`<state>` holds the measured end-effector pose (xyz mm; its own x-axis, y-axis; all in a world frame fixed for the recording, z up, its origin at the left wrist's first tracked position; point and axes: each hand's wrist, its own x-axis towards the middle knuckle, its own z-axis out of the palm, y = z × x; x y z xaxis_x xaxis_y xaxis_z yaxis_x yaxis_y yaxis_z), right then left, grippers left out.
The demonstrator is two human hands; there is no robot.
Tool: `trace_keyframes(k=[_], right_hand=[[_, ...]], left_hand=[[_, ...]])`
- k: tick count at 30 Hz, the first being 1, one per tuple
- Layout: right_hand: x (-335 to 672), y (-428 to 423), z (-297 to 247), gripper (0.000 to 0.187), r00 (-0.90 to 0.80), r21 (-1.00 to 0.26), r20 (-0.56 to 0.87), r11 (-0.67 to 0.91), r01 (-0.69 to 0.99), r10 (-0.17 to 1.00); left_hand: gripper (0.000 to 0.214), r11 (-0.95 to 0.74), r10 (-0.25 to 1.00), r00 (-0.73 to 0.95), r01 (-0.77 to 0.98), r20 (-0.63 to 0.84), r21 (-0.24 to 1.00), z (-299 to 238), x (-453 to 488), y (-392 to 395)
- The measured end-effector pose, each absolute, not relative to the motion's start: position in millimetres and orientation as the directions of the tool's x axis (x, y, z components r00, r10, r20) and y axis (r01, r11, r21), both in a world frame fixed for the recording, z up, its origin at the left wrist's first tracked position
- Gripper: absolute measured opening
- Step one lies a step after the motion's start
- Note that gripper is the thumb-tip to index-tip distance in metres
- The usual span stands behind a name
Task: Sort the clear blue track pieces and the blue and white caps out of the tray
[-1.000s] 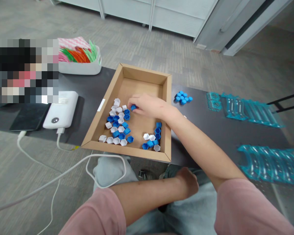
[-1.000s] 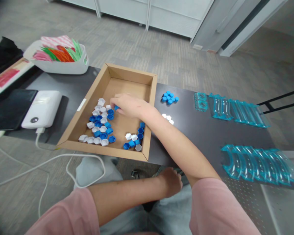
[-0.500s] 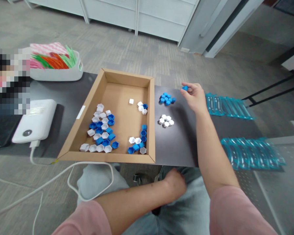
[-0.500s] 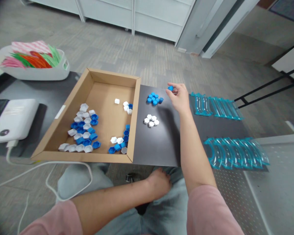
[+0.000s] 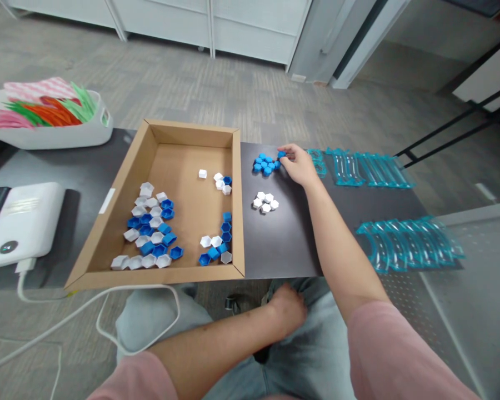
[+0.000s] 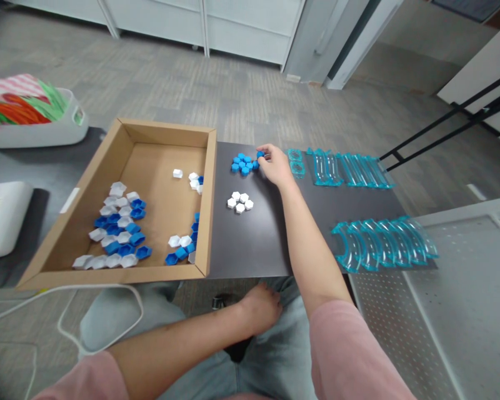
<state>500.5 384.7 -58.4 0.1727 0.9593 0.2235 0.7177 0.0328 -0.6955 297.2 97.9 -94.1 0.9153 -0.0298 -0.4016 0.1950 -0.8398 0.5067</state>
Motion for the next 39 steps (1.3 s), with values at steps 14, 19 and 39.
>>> trace_keyframes(k=[14,19,39], right_hand=[[503.0,380.6,-58.9,0.039,0.108,-0.709,0.259,0.113,0.696,0.960],[499.2,378.2,-55.0,0.031,0.070,-0.639,0.368,0.198,0.743,0.927],[235.1,330.1,22.0,0.024,-0.817,-0.290,-0.045,0.776,0.561,0.574]], left_hand=[[0.033,-0.837,-0.010,0.928,0.196,-0.373,0.511,-95.0,297.0,98.4],[0.032,-0.839,-0.003,0.935,0.191,-0.356,0.509,-97.3,297.7,96.8],[0.041,-0.787,0.046,0.942,0.238,-0.332,0.569,-87.2,304.9,110.1]])
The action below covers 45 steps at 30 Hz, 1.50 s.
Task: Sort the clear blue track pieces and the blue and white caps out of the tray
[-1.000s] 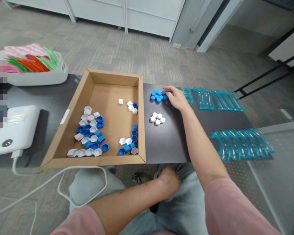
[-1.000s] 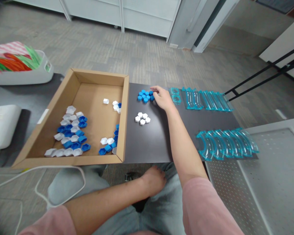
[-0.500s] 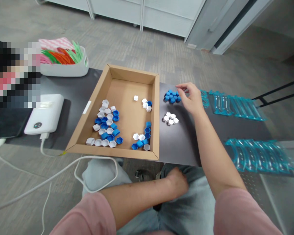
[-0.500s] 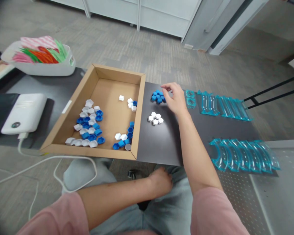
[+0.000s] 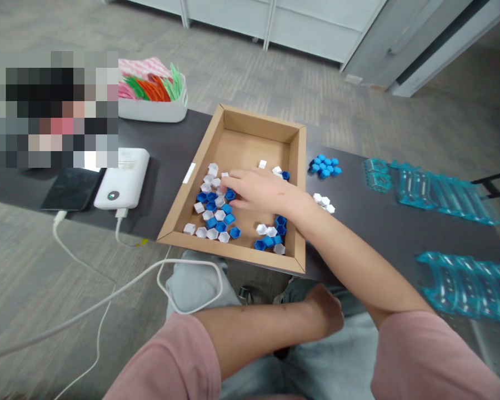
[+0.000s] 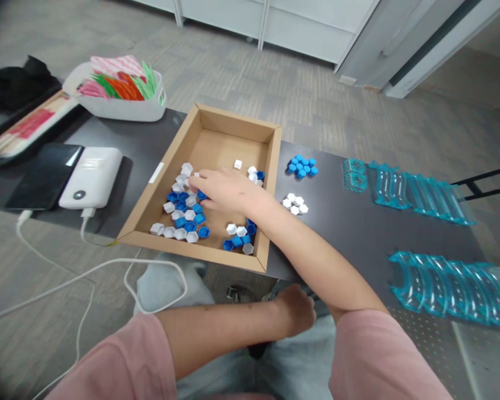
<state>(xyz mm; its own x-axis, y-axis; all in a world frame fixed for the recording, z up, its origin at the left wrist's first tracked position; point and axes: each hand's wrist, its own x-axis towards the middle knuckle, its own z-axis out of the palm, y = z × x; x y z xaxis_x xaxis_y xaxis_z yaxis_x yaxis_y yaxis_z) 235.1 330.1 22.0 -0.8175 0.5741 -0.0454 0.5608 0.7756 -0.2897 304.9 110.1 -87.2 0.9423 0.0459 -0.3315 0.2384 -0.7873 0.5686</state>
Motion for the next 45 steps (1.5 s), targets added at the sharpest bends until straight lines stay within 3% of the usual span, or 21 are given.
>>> trace_keyframes(k=[5,9,14,18,21,26,30,33,38,45], right_hand=[[252.8,329.9,20.5,0.023,-0.827,-0.372,-0.052,0.758,0.536,0.560],[300.1,325.3,35.3,0.025,-0.768,-0.528,0.146,0.705,0.473,0.624],[404.3,339.0,25.2,0.047,-0.266,-0.639,0.390,0.467,0.611,0.881],[481.5,361.9,-14.5,0.050,0.107,-0.702,0.477,0.305,0.643,0.873],[506.8,369.7,-42.4,0.039,0.234,-0.707,0.431,0.165,0.688,0.871],[507.9,369.0,-60.1,0.025,0.268,-0.666,0.310,0.007,0.746,0.912],[506.1,368.4,-59.1,0.016,0.257,-0.695,0.237,-0.022,0.718,0.937],[506.4,368.3,-56.3,0.013,0.283,-0.702,0.261,-0.020,0.712,0.923],[501.1,365.2,-48.2,0.017,0.254,-0.651,0.369,0.054,0.757,0.894],[454.6,342.8,-24.4,0.026,0.034,-0.595,0.452,0.272,0.756,0.892]], left_hand=[[0.040,-0.785,0.044,0.937,0.247,-0.347,0.568,-84.0,306.7,109.6],[0.035,-0.793,0.034,0.941,0.230,-0.336,0.564,-86.7,305.5,105.1],[0.025,-0.824,0.041,0.954,0.199,-0.295,0.530,-91.4,299.0,101.1],[0.026,-0.830,0.050,0.957,0.200,-0.287,0.522,-94.3,296.1,99.0],[0.027,-0.830,0.035,0.955,0.192,-0.295,0.524,-96.0,295.1,96.2],[0.022,-0.832,-0.003,0.947,0.176,-0.322,0.525,-96.4,297.8,94.1],[0.028,-0.838,-0.014,0.939,0.177,-0.345,0.516,-94.9,299.5,96.2],[0.028,-0.842,-0.022,0.933,0.176,-0.359,0.510,-93.8,298.2,97.5],[0.028,-0.839,-0.017,0.935,0.180,-0.355,0.514,-92.9,297.2,96.7],[0.025,-0.829,-0.001,0.946,0.180,-0.323,0.530,-92.9,297.6,94.0]])
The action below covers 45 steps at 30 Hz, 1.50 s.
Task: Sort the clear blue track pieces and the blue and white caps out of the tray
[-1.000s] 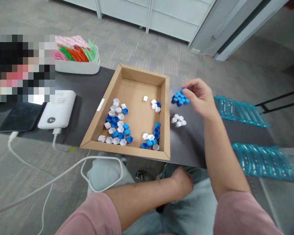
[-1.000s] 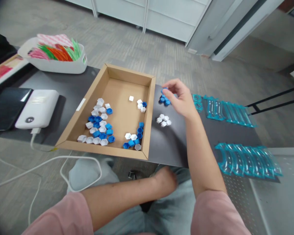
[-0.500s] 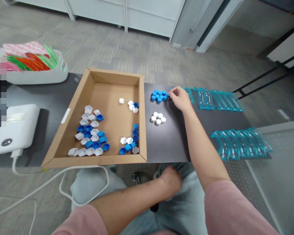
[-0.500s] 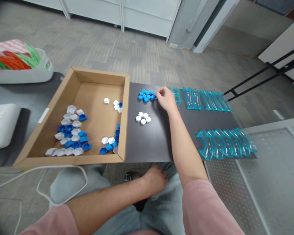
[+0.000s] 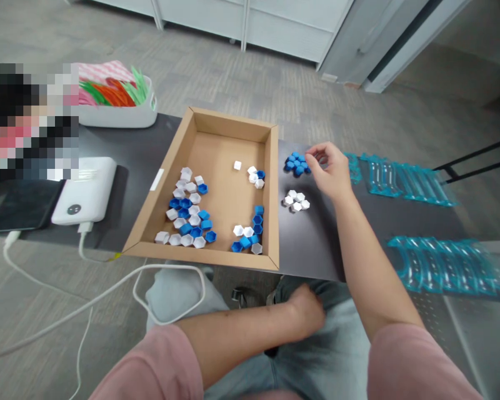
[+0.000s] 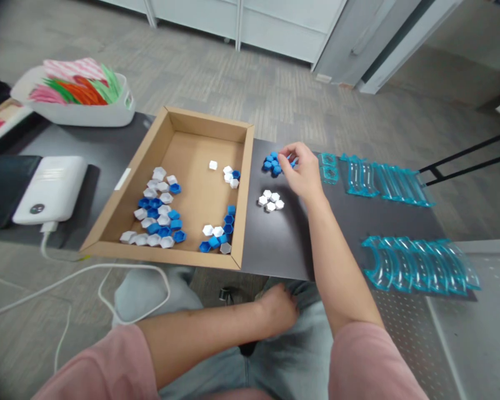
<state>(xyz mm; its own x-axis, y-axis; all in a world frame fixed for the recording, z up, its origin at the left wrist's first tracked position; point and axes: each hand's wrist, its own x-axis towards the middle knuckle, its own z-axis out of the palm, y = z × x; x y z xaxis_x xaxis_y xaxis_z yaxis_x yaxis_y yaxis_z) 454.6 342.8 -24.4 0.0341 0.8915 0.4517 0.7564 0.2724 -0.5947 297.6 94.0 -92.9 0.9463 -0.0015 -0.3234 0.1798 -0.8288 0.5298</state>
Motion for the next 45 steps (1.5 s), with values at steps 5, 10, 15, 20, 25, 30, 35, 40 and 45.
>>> trace_keyframes(k=[5,10,15,20,25,30,35,40,45], right_hand=[[377.9,321.9,10.7,0.024,-0.275,-0.573,0.387,0.464,0.676,0.880],[286.4,330.4,31.8,0.021,-0.731,-0.419,0.129,0.705,0.572,0.670],[236.6,347.3,21.3,0.023,-0.794,-0.269,-0.062,0.756,0.597,0.605],[246.8,347.0,21.0,0.013,-0.832,-0.416,-0.028,0.751,0.513,0.553],[314.1,344.1,27.5,0.019,-0.596,-0.642,0.276,0.606,0.470,0.754],[428.2,361.7,5.0,0.046,-0.111,-0.760,0.463,0.458,0.461,0.880],[511.2,372.6,-26.5,0.037,0.211,-0.718,0.471,0.233,0.656,0.857],[522.1,371.2,-38.5,0.022,0.185,-0.536,0.413,0.073,0.841,0.892],[518.0,372.8,-43.6,0.024,0.151,-0.437,0.295,-0.007,0.899,0.944]], left_hand=[[0.026,-0.814,0.025,0.954,0.192,-0.297,0.548,-93.7,301.7,94.5],[0.036,-0.788,0.062,0.949,0.237,-0.310,0.568,-93.5,306.5,101.9],[0.043,-0.781,0.061,0.953,0.230,-0.296,0.581,-88.2,302.2,108.2],[0.042,-0.779,0.054,0.948,0.237,-0.315,0.580,-86.5,304.5,110.5],[0.035,-0.798,0.038,0.943,0.228,-0.329,0.559,-89.7,306.1,104.9],[0.033,-0.828,0.049,0.954,0.204,-0.295,0.522,-92.9,297.8,99.5],[0.031,-0.828,0.009,0.949,0.184,-0.315,0.530,-97.3,293.8,96.3],[0.027,-0.830,-0.029,0.938,0.169,-0.344,0.532,-99.9,294.9,94.8],[0.033,-0.835,-0.029,0.932,0.176,-0.361,0.522,-97.2,295.5,96.8]])
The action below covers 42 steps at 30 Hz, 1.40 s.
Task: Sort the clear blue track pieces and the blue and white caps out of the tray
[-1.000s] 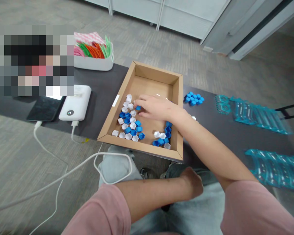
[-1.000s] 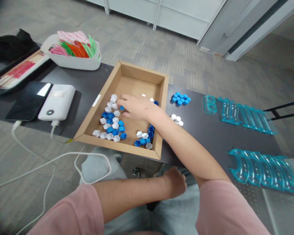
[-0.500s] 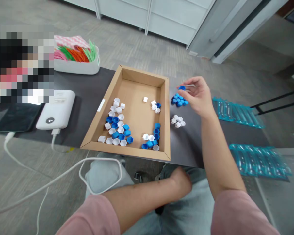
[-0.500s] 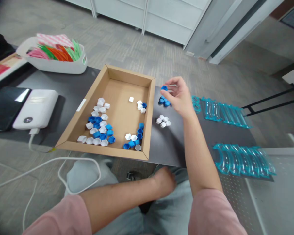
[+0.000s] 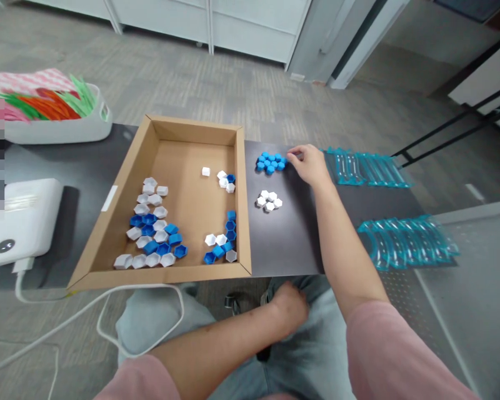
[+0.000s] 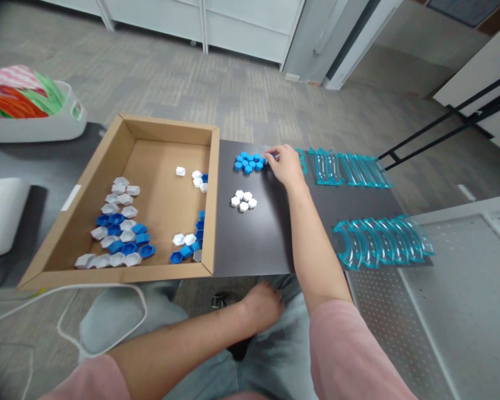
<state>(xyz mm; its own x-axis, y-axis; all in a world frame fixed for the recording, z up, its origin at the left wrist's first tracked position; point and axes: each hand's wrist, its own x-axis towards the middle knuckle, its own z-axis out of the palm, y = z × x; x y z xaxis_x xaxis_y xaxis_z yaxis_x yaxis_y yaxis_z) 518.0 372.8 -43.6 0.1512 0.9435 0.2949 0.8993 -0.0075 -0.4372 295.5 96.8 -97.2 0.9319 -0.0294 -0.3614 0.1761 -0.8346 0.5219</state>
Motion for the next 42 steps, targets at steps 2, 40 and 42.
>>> trace_keyframes(k=[2,40,42], right_hand=[[518.0,372.6,-44.0,0.026,0.146,-0.439,0.259,-0.018,0.898,0.955],[258.7,294.4,24.0,0.011,-0.790,-0.454,0.014,0.708,0.541,0.613],[242.6,292.9,20.5,0.007,-0.798,-0.427,-0.037,0.713,0.556,0.601]], left_hand=[[0.034,-0.834,-0.033,0.928,0.179,-0.371,0.522,-95.6,295.4,97.9],[0.036,-0.765,0.076,0.938,0.272,-0.338,0.584,-98.4,303.9,97.3],[0.038,-0.752,0.094,0.938,0.286,-0.332,0.594,-97.8,305.4,99.2]])
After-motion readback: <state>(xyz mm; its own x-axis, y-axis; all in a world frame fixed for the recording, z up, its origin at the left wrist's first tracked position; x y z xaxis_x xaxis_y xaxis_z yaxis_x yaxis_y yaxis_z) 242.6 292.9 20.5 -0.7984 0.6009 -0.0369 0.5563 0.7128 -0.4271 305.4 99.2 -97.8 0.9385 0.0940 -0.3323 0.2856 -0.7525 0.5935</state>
